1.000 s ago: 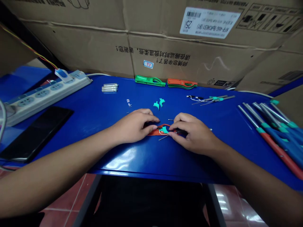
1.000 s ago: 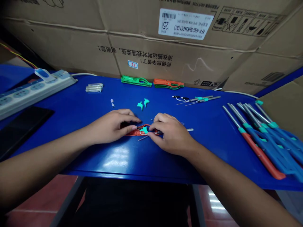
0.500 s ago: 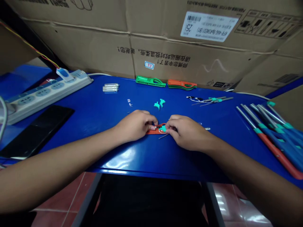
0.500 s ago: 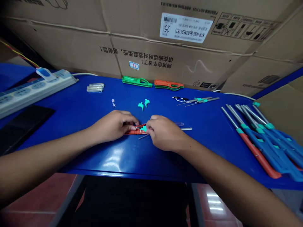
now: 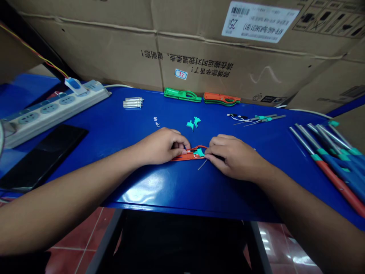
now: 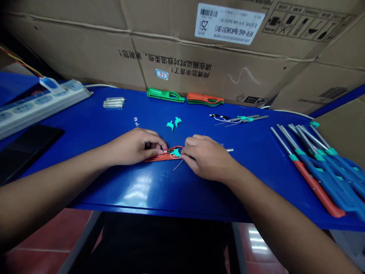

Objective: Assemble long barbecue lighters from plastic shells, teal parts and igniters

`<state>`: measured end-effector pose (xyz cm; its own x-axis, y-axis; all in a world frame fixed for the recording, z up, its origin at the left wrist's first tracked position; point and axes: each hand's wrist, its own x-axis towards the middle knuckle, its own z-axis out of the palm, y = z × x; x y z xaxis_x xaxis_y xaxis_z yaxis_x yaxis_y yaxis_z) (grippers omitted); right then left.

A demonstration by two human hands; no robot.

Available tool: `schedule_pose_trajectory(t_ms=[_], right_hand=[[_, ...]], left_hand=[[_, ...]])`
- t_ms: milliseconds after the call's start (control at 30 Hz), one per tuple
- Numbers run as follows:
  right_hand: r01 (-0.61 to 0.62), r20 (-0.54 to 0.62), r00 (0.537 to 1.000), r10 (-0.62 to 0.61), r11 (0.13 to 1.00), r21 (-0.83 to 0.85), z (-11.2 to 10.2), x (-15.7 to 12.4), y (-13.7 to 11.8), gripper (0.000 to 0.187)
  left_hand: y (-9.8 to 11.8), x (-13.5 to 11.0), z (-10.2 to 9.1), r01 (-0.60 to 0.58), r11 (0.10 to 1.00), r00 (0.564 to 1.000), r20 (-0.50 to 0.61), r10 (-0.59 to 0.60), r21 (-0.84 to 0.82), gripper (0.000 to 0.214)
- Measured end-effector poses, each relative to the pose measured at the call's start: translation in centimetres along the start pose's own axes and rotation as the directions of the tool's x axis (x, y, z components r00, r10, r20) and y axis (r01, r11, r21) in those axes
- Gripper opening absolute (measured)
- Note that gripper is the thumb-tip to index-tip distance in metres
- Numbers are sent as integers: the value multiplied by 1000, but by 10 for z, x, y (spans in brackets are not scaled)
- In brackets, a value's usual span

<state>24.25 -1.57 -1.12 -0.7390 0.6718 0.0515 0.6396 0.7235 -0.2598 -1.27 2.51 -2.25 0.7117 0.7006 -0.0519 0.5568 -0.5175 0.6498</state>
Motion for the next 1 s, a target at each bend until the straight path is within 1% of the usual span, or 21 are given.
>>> schedule_pose_trajectory(t_ms=[100, 167, 200, 267, 333, 400, 467, 533, 600, 667, 733, 767, 867, 933, 1000], right_hand=[[57, -19, 998, -58, 997, -55, 3, 0, 4, 28], [84, -27, 996, -89, 987, -135, 5, 0, 4, 31], [95, -26, 995, -101, 980, -177, 6, 0, 3, 32], [108, -21, 993, -117, 963, -246, 7, 1, 2, 32], [114, -18, 992, -124, 951, -286, 8, 1, 0, 31], [108, -32, 992, -124, 947, -303, 7, 0, 0, 30], [92, -56, 992, -113, 950, -298, 4, -1, 1, 30], [71, -68, 993, -91, 964, -258, 0, -2, 3, 31], [41, -88, 994, -57, 983, -180, -5, -4, 5, 27], [-8, -161, 987, -4, 997, -71, -10, -6, 5, 21], [-67, -254, 964, 82, 995, 69, -13, -7, 3, 14], [-88, -276, 953, 126, 986, 145, -14, -8, 1, 12], [-136, -245, 944, 221, 936, 324, -16, -8, -3, 12], [-162, -231, 938, 257, 917, 364, -15, -7, -3, 12], [-171, -245, 932, 267, 921, 351, -13, -7, -2, 10]], left_hand=[[-1, 0, -1, -63, 998, 998, 7, 63, 11, 22], [0, 1, 0, -115, 993, 993, 11, 115, 15, 23], [1, 1, 1, -120, 993, 993, -2, 120, 18, 24], [3, 1, 5, -82, 996, 995, -47, 83, 24, 24], [6, 1, 8, -14, 1000, 997, -75, 16, 28, 20], [8, 1, 10, 29, 999, 997, -74, -27, 29, 18], [8, 1, 10, 37, 999, 997, -66, -35, 28, 17], [6, 0, 9, 18, 999, 998, -64, -17, 27, 18], [6, 0, 9, -24, 999, 996, -86, 27, 28, 17], [9, -2, 9, -98, 994, 985, -135, 103, 44, 19], [16, -5, 12, -163, 983, 968, -177, 177, 88, 21], [21, -7, 14, -178, 977, 964, -180, 198, 119, 22], [32, -11, 24, -167, 956, 967, -149, 206, 240, 25], [37, -13, 30, -157, 930, 968, -136, 212, 331, 24], [38, -13, 35, -159, 900, 963, -138, 232, 406, 20]])
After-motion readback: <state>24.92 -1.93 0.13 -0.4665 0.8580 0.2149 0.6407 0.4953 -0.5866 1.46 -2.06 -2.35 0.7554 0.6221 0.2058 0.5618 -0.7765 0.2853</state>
